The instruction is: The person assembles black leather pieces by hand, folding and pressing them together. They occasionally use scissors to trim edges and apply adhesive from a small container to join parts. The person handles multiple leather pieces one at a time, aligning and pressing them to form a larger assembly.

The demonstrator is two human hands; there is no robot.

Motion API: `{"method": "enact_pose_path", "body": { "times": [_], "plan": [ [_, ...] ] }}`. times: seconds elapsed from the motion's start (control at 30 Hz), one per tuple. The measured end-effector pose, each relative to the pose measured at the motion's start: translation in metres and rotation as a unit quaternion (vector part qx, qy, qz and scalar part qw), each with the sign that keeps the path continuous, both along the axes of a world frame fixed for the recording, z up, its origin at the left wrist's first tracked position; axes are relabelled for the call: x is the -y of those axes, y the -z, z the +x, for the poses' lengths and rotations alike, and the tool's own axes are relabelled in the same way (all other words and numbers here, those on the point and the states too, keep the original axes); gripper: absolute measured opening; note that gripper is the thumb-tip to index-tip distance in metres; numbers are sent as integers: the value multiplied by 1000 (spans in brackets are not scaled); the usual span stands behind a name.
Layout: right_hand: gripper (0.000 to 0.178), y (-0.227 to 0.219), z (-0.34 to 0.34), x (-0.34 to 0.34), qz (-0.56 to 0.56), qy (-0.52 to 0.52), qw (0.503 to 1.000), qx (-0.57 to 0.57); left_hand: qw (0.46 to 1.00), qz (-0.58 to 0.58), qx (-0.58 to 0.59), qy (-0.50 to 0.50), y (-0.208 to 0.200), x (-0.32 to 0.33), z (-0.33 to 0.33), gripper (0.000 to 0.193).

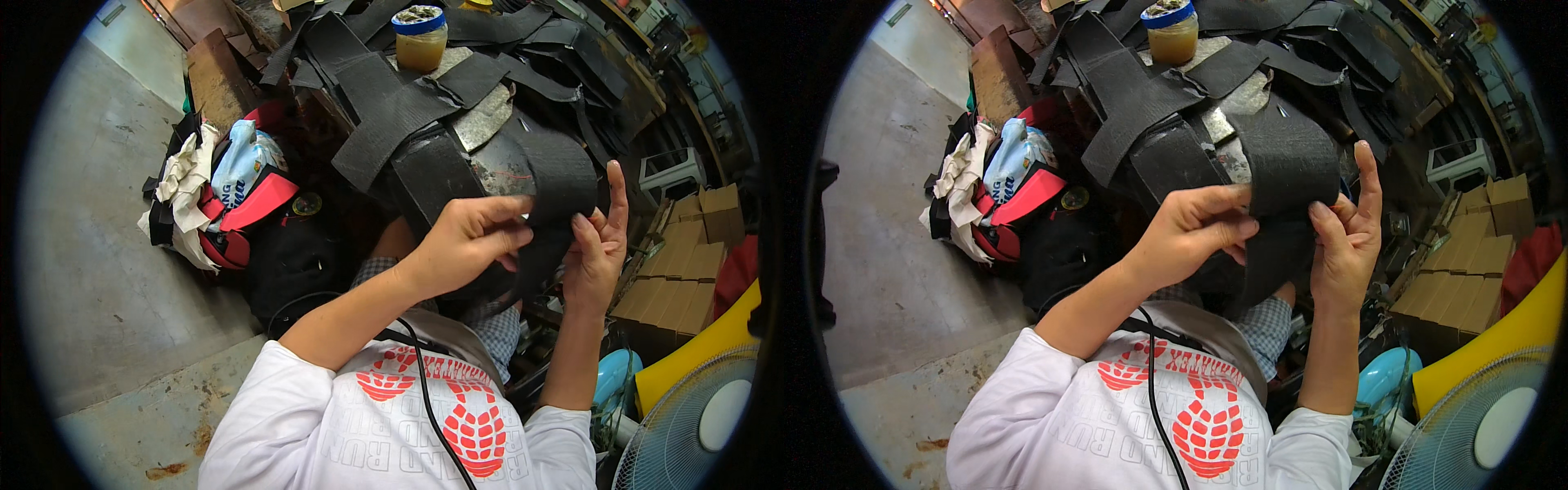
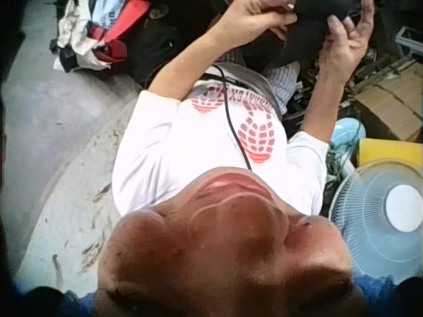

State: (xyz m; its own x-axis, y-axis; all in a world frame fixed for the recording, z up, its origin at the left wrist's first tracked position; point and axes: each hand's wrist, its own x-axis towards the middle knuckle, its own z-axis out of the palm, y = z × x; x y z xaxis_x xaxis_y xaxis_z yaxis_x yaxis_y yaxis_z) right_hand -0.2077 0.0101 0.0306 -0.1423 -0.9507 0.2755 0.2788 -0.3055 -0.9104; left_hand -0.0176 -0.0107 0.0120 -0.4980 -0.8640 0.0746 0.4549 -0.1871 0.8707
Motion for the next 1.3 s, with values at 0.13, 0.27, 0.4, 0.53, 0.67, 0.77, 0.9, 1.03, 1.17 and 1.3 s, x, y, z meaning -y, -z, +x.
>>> {"method": "enact_pose_path", "body": {
  "times": [0.13,0.27,0.4,0.53,0.67,0.77,0.9,1.03,1.17,1.3],
  "plan": [
    [84,-17,0,0,-28,50,996,-62,956,-253,146,-32,-13,14,28,53],
    [85,-45,-15,-1,-73,36,985,-151,696,-454,455,-321,-26,72,78,46],
    [85,-64,-17,4,-165,83,939,-289,549,-312,735,-248,-22,117,100,57],
    [89,-85,-1,18,-263,-67,914,-301,595,-315,704,-228,-5,137,105,51],
    [94,-86,31,41,-353,-101,903,-222,670,-296,643,-225,6,154,112,42],
    [95,-50,69,67,-204,-84,939,-265,744,-294,557,-224,0,166,127,37],
    [104,9,107,107,33,-27,954,-297,837,-279,421,-210,-29,185,149,30],
    [111,33,107,110,-27,64,930,-360,832,-288,424,-211,-62,192,160,31],
    [112,30,106,109,6,55,905,-423,786,-296,452,-300,-97,182,164,42],
    [113,28,110,113,51,52,899,-431,841,-317,384,-210,-127,184,152,29]
  ]
}}
